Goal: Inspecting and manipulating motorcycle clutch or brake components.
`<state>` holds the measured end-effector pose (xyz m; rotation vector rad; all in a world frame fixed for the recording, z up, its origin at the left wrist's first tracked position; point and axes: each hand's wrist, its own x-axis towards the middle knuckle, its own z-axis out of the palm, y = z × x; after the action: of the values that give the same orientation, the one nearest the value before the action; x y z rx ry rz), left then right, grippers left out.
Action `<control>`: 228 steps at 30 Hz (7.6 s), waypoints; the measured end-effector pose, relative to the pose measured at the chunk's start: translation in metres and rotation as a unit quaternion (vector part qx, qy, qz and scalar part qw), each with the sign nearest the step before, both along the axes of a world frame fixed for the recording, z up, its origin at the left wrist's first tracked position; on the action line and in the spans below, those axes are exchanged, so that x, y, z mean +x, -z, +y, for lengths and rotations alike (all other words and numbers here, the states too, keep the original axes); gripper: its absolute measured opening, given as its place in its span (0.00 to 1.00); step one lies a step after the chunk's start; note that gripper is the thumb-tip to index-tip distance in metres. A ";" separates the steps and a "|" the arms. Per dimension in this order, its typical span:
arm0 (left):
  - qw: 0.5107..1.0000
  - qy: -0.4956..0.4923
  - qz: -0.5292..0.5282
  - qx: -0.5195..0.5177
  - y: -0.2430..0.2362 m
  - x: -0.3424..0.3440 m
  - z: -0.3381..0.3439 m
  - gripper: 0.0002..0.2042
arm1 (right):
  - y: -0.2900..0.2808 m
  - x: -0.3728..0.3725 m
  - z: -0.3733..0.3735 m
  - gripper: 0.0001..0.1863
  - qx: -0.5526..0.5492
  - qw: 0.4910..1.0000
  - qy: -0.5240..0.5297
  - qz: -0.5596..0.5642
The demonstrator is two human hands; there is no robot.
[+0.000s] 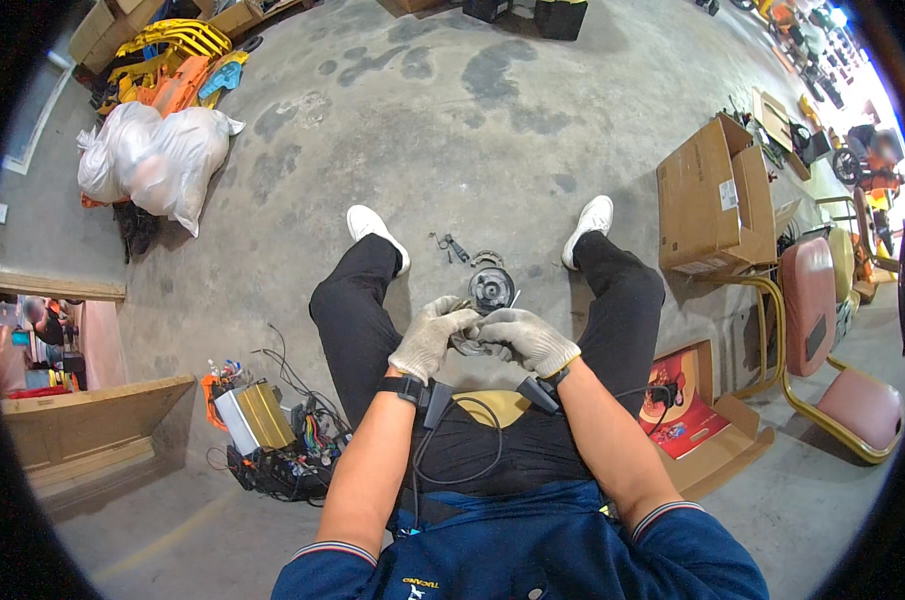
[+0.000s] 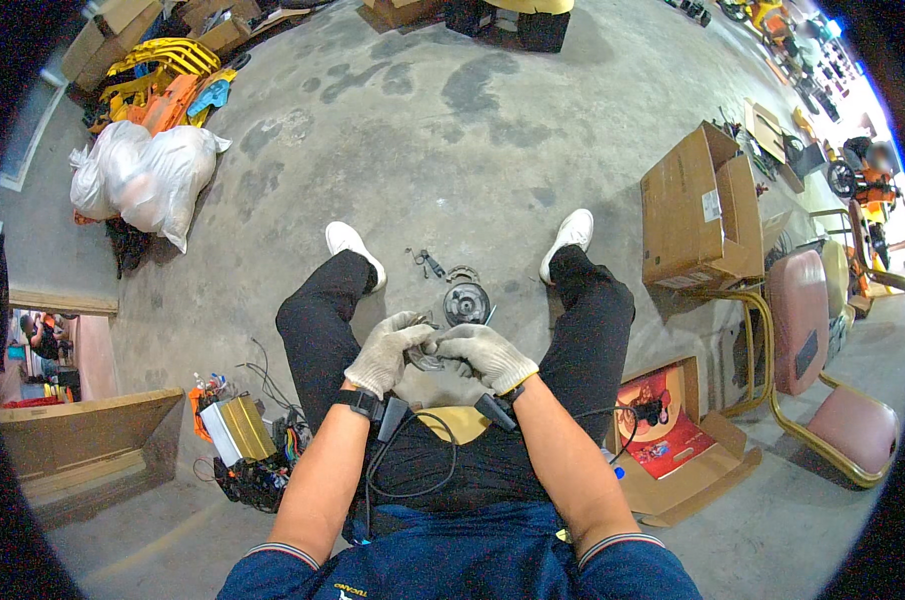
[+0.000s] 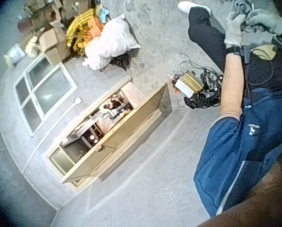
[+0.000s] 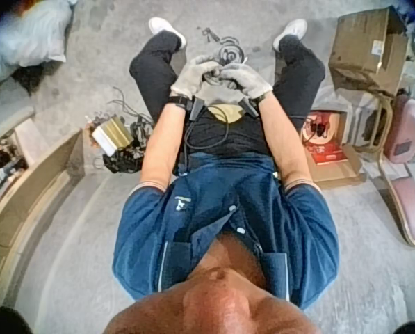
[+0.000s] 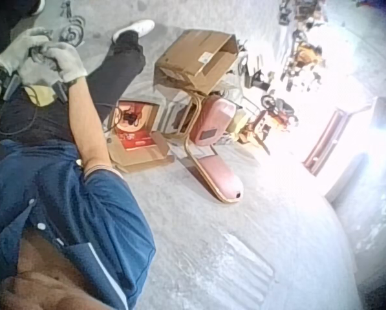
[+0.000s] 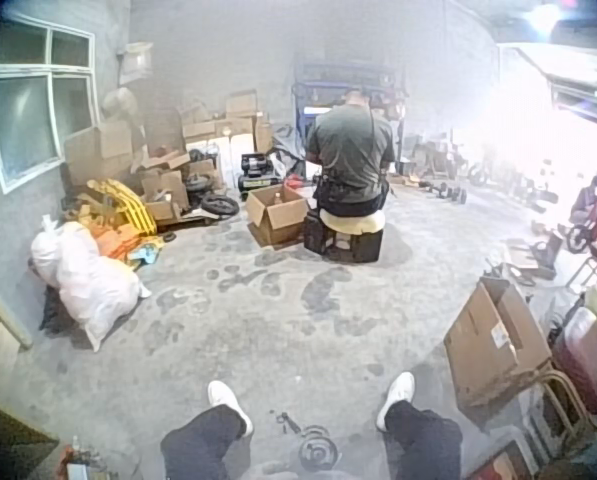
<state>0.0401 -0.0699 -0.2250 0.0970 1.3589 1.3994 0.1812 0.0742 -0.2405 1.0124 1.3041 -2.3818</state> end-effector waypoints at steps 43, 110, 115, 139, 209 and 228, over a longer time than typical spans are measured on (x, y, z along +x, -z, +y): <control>0.984 0.031 0.024 -0.173 -0.003 -0.027 0.020 0.12 | 0.207 -0.061 0.142 0.24 0.420 0.872 -0.067 -0.244; 0.997 -0.033 -0.070 0.005 -0.011 0.004 -0.003 0.11 | -0.029 0.023 0.041 0.26 0.040 0.989 0.081 0.116; 0.996 -0.043 -0.081 0.008 -0.008 0.004 -0.001 0.11 | -0.025 0.023 0.048 0.20 0.013 0.994 0.058 0.086; 0.997 -0.060 -0.045 0.004 -0.005 0.006 -0.001 0.11 | -0.028 0.015 0.037 0.23 0.095 0.995 0.009 0.030; 0.994 0.039 -0.094 -0.029 -0.014 0.005 0.003 0.26 | -0.031 0.009 0.030 0.22 0.090 0.996 0.005 0.023; 0.976 0.130 0.132 -0.117 -0.008 0.009 0.009 0.25 | -0.020 0.009 0.028 0.21 0.005 0.998 0.039 0.052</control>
<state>0.0495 -0.0612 -0.2175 0.3028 1.6570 1.0264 0.1904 0.1026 -0.2202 0.9705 1.3364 -2.5194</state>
